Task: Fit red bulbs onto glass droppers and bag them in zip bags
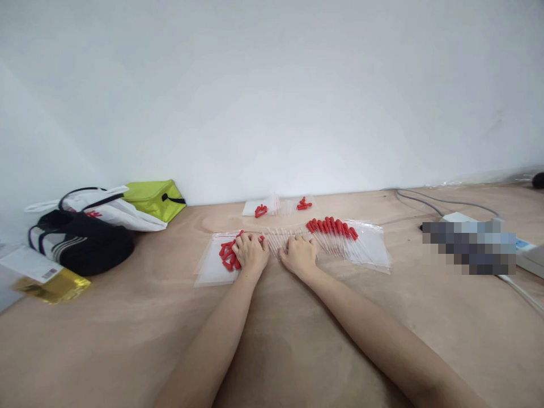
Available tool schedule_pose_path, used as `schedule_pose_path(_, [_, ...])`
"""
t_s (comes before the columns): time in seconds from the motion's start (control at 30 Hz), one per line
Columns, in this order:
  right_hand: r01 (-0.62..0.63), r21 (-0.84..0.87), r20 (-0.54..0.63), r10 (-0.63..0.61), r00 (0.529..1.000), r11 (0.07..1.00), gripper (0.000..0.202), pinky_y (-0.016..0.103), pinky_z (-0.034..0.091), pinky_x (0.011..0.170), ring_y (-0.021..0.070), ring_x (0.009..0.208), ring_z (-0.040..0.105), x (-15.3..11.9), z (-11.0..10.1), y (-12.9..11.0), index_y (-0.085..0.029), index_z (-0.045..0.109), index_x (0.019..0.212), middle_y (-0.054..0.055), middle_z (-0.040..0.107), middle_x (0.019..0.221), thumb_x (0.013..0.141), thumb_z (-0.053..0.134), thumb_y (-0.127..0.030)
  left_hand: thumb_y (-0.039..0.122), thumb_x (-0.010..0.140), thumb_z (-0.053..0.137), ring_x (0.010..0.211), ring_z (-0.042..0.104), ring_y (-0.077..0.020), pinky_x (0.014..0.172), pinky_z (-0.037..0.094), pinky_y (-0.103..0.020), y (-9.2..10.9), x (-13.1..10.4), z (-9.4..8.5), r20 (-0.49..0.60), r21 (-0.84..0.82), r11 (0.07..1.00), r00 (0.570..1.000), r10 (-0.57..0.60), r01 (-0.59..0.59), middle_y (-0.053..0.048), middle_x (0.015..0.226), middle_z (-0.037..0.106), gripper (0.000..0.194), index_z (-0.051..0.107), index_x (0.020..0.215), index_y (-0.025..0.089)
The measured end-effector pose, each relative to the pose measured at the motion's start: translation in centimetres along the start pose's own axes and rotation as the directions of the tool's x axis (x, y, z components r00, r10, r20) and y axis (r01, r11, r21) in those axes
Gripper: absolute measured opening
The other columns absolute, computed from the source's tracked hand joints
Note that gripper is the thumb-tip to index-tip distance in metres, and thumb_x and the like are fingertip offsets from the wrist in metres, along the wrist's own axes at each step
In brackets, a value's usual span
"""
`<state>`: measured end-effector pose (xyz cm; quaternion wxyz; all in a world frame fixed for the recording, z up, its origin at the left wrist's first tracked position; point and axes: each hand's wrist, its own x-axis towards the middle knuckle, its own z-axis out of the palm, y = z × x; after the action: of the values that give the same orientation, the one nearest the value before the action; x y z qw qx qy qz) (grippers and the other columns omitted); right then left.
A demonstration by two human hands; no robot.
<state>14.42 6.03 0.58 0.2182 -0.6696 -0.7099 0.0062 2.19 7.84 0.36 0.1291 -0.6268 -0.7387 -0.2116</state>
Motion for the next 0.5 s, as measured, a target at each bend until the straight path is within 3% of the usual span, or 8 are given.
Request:
schedule_pose_path(0.3, [0.002, -0.035, 0.067, 0.0, 0.998, 0.999, 0.031, 0.043, 0.028, 0.076, 0.0283, 0.084, 0.055, -0.09, -0.61, -0.94, -0.009, 0.065, 0.081, 0.019, 0.063, 0.085, 0.078, 0.042, -0.029, 0.027, 0.08, 0.041, 0.095, 0.041, -0.033, 0.078, 0.033, -0.045, -0.02, -0.01, -0.11, 0.029, -0.031, 0.997, 0.997, 0.073, -0.072, -0.016, 0.095, 0.053, 0.026, 0.062, 0.084, 0.011])
schedule_pose_path(0.5, [0.024, -0.007, -0.012, -0.024, 1.0, 1.0, 0.03, 0.042, 0.029, 0.076, 0.027, 0.082, 0.054, -0.51, -0.53, -0.01, -0.009, 0.062, 0.081, 0.018, 0.063, 0.083, 0.08, 0.039, -0.027, 0.022, 0.081, 0.041, 0.096, 0.043, -0.0312, 0.08, 0.035, -0.044, -0.27, 0.25, -0.1, -0.002, -0.173, 0.98, 0.995, 0.102, -0.101, -0.014, 0.094, 0.054, 0.019, 0.057, 0.084, 0.012])
